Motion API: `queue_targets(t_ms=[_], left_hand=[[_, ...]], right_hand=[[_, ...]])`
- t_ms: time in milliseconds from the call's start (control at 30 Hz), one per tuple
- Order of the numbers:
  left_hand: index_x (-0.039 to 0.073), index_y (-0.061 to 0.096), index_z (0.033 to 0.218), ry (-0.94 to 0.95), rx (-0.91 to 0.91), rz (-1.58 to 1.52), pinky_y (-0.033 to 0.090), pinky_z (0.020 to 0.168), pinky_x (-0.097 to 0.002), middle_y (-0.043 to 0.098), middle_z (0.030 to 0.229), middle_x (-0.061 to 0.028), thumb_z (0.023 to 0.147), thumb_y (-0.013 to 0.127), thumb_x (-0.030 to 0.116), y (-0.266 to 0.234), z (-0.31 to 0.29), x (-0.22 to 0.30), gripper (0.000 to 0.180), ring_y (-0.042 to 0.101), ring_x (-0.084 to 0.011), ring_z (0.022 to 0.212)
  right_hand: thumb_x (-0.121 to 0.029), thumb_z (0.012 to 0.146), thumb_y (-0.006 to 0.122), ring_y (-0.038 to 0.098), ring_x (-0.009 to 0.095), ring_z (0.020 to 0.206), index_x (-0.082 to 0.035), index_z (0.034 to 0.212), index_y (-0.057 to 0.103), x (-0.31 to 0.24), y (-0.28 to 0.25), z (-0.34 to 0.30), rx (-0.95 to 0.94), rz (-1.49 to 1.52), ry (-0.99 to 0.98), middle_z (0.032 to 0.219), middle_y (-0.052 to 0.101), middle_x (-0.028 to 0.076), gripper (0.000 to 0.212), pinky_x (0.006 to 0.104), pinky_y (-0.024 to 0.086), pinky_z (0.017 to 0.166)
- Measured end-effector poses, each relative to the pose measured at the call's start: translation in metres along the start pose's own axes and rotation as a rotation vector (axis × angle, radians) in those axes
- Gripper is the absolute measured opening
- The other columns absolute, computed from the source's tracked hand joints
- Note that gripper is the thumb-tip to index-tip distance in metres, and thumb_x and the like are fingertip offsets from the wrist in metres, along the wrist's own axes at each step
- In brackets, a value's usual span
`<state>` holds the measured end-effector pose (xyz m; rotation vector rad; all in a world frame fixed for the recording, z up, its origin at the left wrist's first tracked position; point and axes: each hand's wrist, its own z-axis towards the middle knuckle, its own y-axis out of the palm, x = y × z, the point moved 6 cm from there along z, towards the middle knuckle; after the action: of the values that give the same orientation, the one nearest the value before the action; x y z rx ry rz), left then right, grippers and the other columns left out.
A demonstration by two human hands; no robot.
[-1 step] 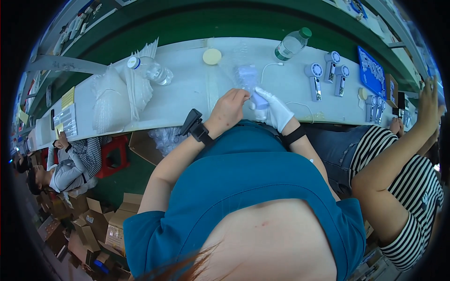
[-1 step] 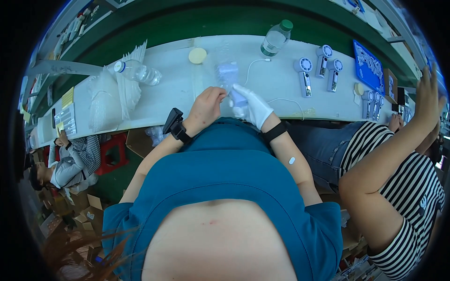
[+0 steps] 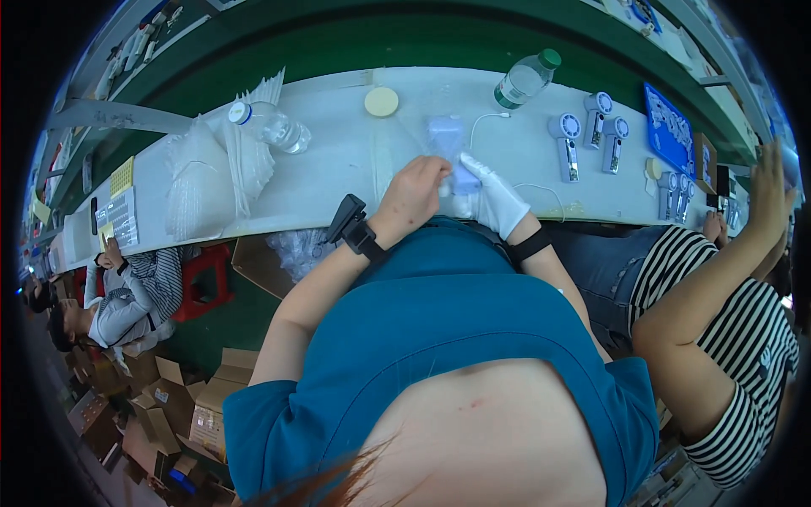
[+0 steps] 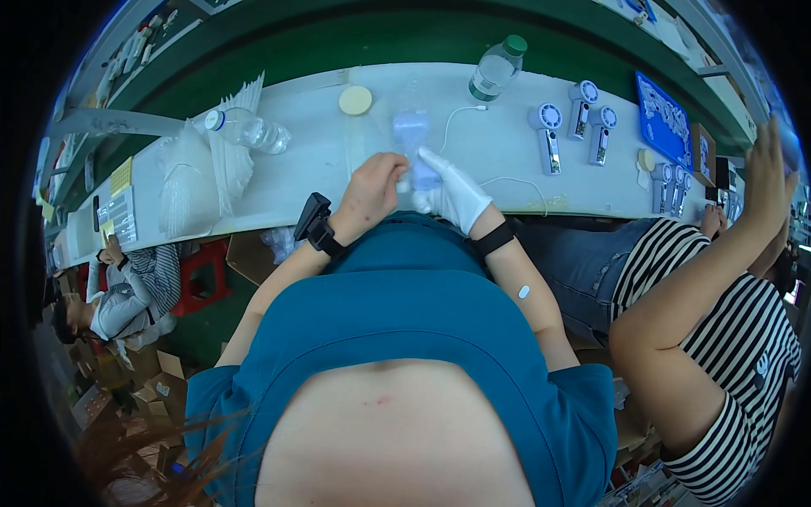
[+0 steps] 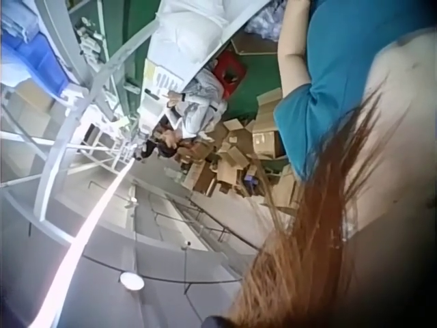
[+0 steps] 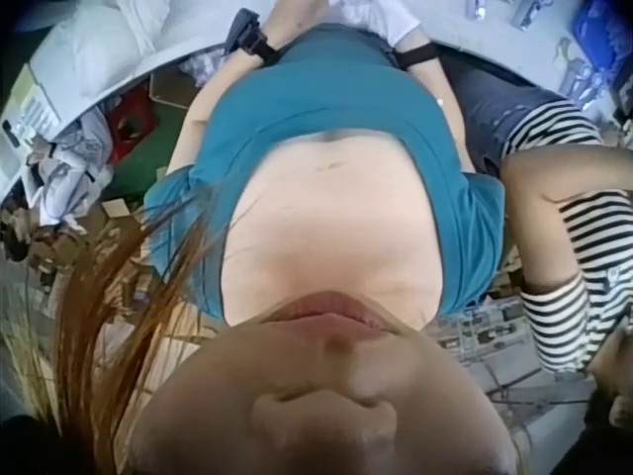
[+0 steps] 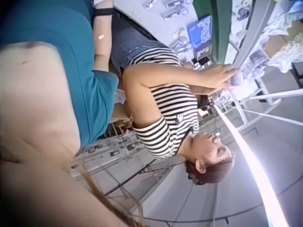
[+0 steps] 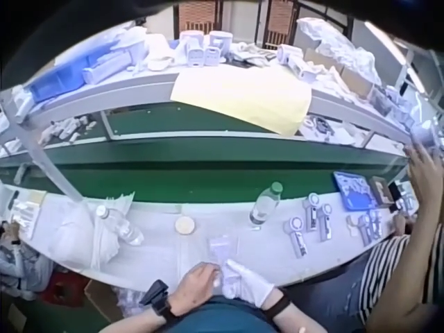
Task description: The person wipes a handheld fan with a cloth, presses a small white cap onto it, and then plugs a charging cable into the fan to test it.
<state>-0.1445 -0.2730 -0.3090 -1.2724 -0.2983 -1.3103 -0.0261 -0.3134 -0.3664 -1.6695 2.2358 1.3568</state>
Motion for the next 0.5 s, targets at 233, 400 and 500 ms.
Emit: queue_targets(t_ms=[233,400,500], left_hand=[[0.0,0.053,0.089,-0.41,0.247,-0.391,0.039,0.053,-0.0199,0.055,0.07,-0.0029,0.084,0.052,0.005,-0.075,0.02,0.001,0.007,0.049,-0.006,0.061],[0.0,0.052,0.088,-0.611,0.224,-0.545,0.033,0.049,-0.0164,0.05,0.066,0.0012,0.086,0.051,0.007,-0.112,-0.048,0.004,0.007,0.043,-0.0044,0.056],[0.001,0.051,0.087,-0.744,0.429,-0.485,0.03,0.048,-0.0157,0.047,0.064,0.0025,0.086,0.051,0.008,-0.149,-0.116,-0.013,0.007,0.041,-0.0039,0.054]], right_hand=[[-0.03,0.089,0.043,0.061,0.024,0.066,0.0,0.101,0.057,-0.069,-0.019,-0.043,0.064,-0.026,-0.411,0.083,0.061,0.017,0.034,0.0296,0.048,0.056],[-0.033,0.068,0.061,0.057,0.035,0.086,-0.004,0.101,0.056,-0.091,-0.178,-0.077,1.589,-1.283,-0.314,0.094,0.061,0.017,0.044,0.0386,0.046,0.071],[-0.033,0.065,0.063,0.058,0.036,0.082,-0.005,0.1,0.055,-0.082,-0.225,-0.078,1.607,-1.348,-0.133,0.092,0.061,0.018,0.045,0.0394,0.046,0.067]])
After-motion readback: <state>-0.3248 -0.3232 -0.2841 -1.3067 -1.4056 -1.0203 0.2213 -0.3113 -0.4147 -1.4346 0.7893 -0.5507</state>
